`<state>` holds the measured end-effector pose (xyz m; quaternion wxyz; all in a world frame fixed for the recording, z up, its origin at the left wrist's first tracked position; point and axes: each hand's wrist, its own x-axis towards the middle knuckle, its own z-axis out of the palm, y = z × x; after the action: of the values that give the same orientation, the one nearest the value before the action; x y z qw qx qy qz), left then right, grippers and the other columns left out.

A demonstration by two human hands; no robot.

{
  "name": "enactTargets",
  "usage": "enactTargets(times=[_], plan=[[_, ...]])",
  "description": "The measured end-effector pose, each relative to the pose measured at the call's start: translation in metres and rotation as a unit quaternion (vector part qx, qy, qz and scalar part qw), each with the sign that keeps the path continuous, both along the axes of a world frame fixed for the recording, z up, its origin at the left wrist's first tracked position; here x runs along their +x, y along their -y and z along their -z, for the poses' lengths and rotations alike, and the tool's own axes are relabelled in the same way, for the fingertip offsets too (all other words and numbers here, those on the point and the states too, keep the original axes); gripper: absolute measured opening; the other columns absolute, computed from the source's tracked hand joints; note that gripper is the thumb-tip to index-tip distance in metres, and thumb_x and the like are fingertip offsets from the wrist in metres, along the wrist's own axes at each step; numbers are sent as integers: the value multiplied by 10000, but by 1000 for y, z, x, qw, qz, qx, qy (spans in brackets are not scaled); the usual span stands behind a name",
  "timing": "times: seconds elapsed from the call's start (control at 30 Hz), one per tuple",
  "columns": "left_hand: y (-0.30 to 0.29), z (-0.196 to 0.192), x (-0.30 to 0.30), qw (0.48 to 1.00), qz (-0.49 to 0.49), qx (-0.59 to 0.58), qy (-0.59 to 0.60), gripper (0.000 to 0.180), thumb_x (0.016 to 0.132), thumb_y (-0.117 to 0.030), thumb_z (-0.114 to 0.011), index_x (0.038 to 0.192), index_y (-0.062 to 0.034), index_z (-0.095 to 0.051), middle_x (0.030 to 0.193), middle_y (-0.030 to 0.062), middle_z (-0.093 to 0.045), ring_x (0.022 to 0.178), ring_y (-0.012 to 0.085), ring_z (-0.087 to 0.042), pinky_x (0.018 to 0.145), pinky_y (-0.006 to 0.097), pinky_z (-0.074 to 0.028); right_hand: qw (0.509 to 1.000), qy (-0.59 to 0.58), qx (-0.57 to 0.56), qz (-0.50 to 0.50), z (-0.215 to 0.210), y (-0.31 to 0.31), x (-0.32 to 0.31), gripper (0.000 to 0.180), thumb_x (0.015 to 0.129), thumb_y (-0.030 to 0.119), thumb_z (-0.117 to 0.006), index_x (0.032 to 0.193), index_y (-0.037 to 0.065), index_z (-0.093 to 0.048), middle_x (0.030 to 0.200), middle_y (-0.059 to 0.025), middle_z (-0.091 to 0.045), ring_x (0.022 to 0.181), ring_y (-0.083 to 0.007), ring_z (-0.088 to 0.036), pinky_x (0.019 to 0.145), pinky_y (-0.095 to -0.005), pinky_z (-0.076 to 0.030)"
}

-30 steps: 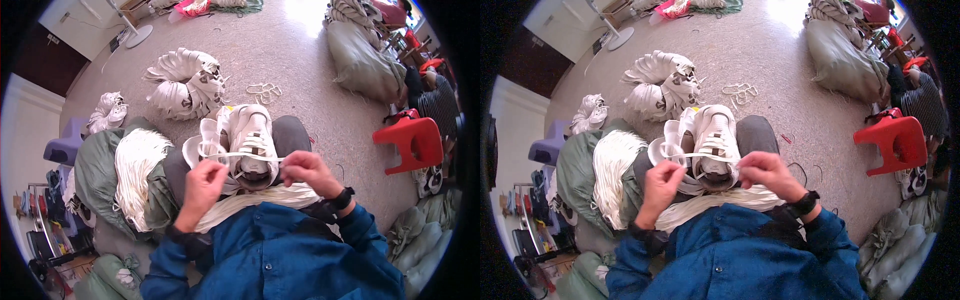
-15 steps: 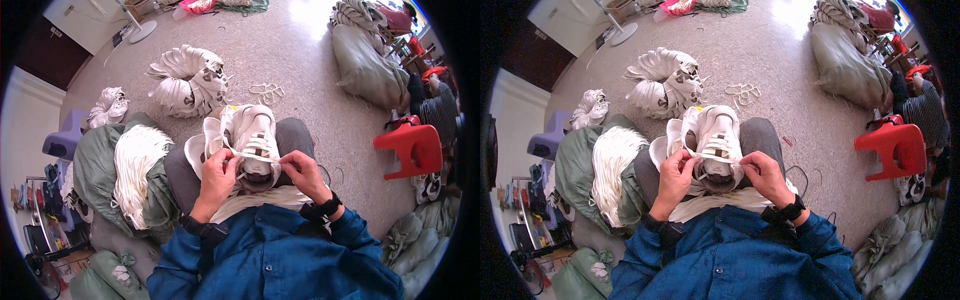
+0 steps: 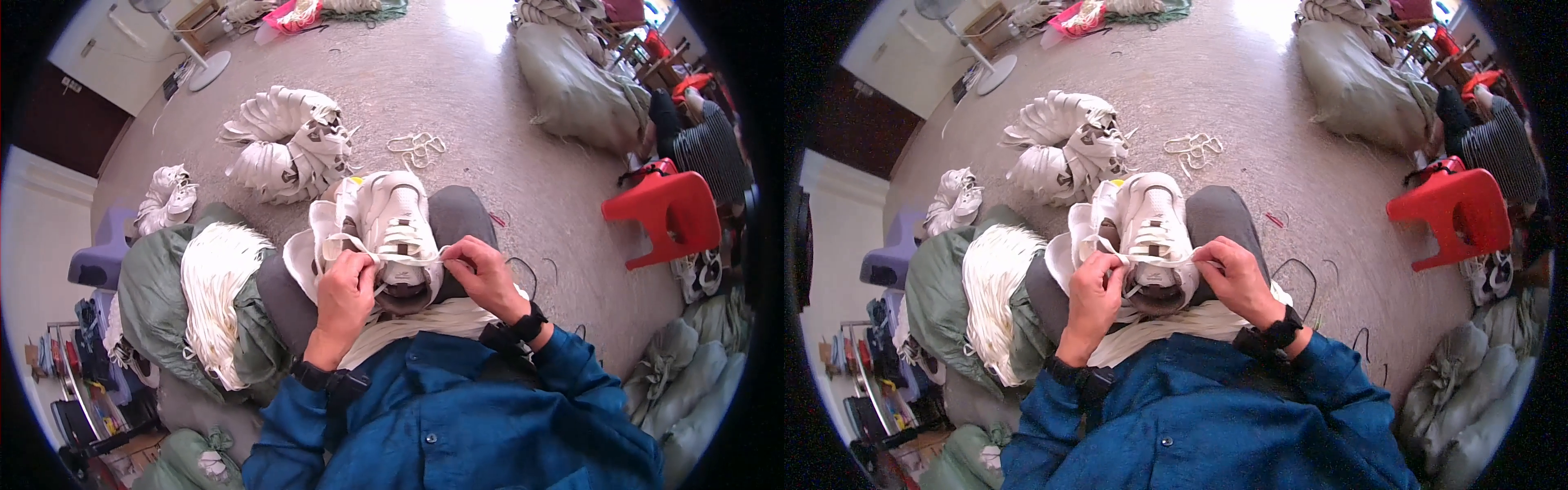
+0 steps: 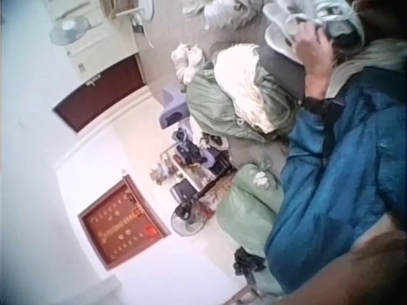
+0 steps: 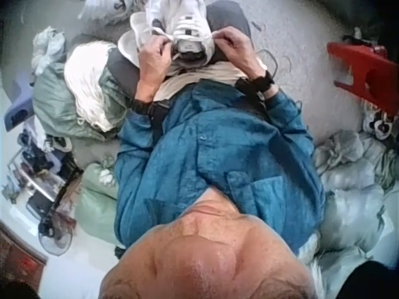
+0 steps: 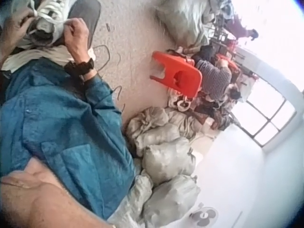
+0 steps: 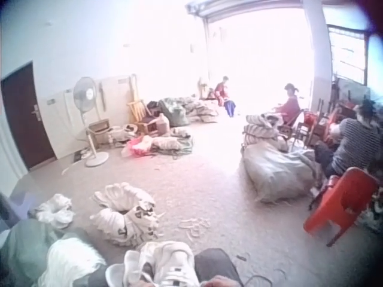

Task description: Lacing white athletic shoes in a shoe manufacturing environment.

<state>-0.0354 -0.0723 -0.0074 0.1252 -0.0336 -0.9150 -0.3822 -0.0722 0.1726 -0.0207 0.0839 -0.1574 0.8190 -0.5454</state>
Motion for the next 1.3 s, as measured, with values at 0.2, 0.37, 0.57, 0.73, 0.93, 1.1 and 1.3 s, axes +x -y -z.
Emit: enactTargets(times=[0.2,0.37,0.57,0.73,0.93,1.1,1.3], plan=[[-5,-15,8,995,-18,-85,46,76,899,-106,-672,887,-34,-651,728,140,-638,680,352,-644,602,437,-497,999,-30,-10,-11,5,5,2,62,888,35,-640,939,4,-656,856,-123,-599,778,-262,-630,683,-344,-505],[-45,-3,15,988,90,85,95,184,901,-101,-657,1043,15,-648,874,199,-662,794,390,-653,700,446,-518,997,-72,1,-33,3,9,1,65,881,1,-626,944,-1,-643,879,-114,-598,780,-247,-630,682,-337,-508],[-62,8,22,992,115,-38,33,296,903,-35,-604,1185,52,-590,981,235,-651,849,421,-647,743,463,-528,971,-206,107,-64,-7,8,1,56,856,4,-626,903,7,-596,854,-153,-565,786,-352,-618,666,-418,-503],[-62,14,18,993,110,-40,19,253,904,-33,-611,1146,40,-615,966,224,-668,833,409,-660,727,449,-540,972,-205,102,-55,-6,10,2,64,863,-4,-646,918,8,-616,854,-141,-594,761,-318,-633,669,-383,-521],[-59,18,16,995,92,42,13,194,896,-4,-622,1086,17,-655,942,200,-682,805,346,-680,714,397,-544,997,-71,-25,-33,11,8,3,66,865,-4,-667,923,-12,-637,850,-106,-641,749,-180,-648,674,-295,-523],[-55,21,9,991,71,107,31,158,897,-13,-639,1048,20,-673,926,165,-686,743,254,-666,681,329,-525,997,-52,-32,-35,-1,5,0,53,860,6,-654,910,-8,-644,840,-128,-635,751,-232,-640,670,-321,-512],[-56,19,4,988,83,116,58,145,896,-36,-659,1027,22,-683,845,137,-656,714,218,-632,652,319,-502,999,1,-32,-3,8,7,6,67,873,16,-646,938,-1,-642,853,-126,-626,769,-239,-632,681,-329,-508]])
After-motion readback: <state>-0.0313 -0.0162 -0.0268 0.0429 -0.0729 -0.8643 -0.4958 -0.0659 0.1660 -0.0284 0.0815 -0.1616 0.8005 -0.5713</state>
